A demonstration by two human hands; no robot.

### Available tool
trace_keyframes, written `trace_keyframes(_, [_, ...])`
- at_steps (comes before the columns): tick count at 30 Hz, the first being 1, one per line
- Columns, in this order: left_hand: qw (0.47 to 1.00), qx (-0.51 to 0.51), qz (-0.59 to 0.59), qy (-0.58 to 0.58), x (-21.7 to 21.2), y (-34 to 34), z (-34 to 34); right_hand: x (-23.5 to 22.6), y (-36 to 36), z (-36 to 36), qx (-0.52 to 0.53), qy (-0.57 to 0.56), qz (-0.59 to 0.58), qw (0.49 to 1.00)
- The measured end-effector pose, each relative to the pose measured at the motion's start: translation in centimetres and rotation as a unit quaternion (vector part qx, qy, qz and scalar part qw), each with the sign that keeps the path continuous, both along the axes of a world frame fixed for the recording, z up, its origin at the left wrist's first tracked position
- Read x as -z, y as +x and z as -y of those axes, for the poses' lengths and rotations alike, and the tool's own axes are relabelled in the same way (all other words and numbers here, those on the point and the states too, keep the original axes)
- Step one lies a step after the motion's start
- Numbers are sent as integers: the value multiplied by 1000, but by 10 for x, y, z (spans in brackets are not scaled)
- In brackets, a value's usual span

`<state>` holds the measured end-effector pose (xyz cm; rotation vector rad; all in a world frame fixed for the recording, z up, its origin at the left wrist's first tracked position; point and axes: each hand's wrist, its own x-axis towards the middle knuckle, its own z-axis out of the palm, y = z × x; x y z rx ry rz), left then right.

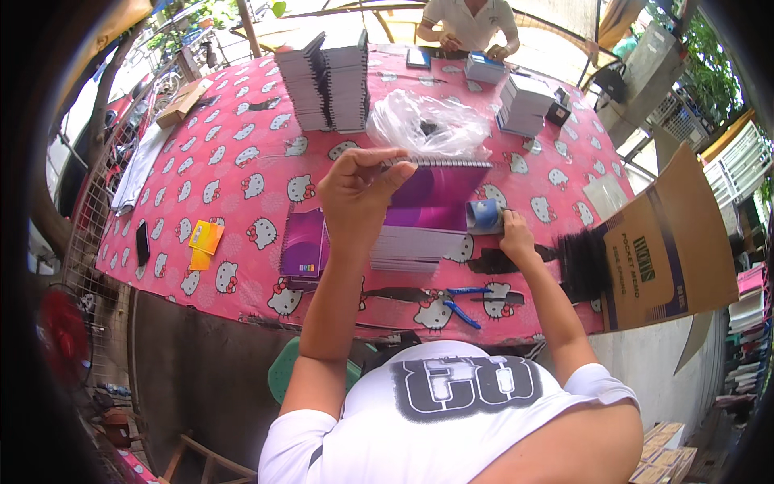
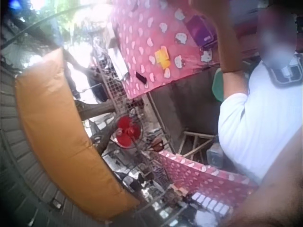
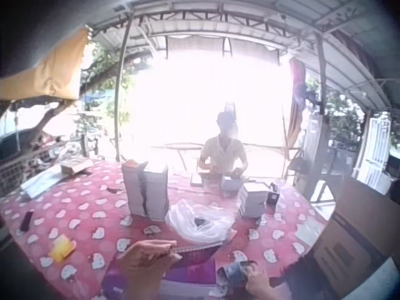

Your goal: The person binds notebooks by inserting spiral coils through pre-punched holes in stacks of purple and white paper covers, then trims and crimps the ends of the coils using a pair of pliers.

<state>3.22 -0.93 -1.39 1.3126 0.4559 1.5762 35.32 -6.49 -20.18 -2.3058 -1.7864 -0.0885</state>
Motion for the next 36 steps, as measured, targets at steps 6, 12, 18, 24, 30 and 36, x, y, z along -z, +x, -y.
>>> trace_keyframes(6, [881, -102, -307, 344, 11, -1, 34, -36, -89, 93, -155, 106, -100, 977])
trace_keyframes(12, [949, -167, -196, 180, 36, 14, 42, -2, -123, 131, -171, 71, -175, 967])
trace_keyframes(18, [935, -162, -210, 235, 34, 8, 42, -136, -131, 111, -212, 206, -349, 889])
trace_keyframes(24, [938, -170, -205, 220, 32, 12, 46, -168, -146, 88, -221, 211, -269, 913])
trace_keyframes(30, [921, -164, -200, 290, 29, 1, 44, -143, -126, 72, -221, -126, -859, 445])
trace_keyframes(36, [934, -339, -83, 80, 18, -51, 19, -67, -133, 95, -245, 46, -376, 892])
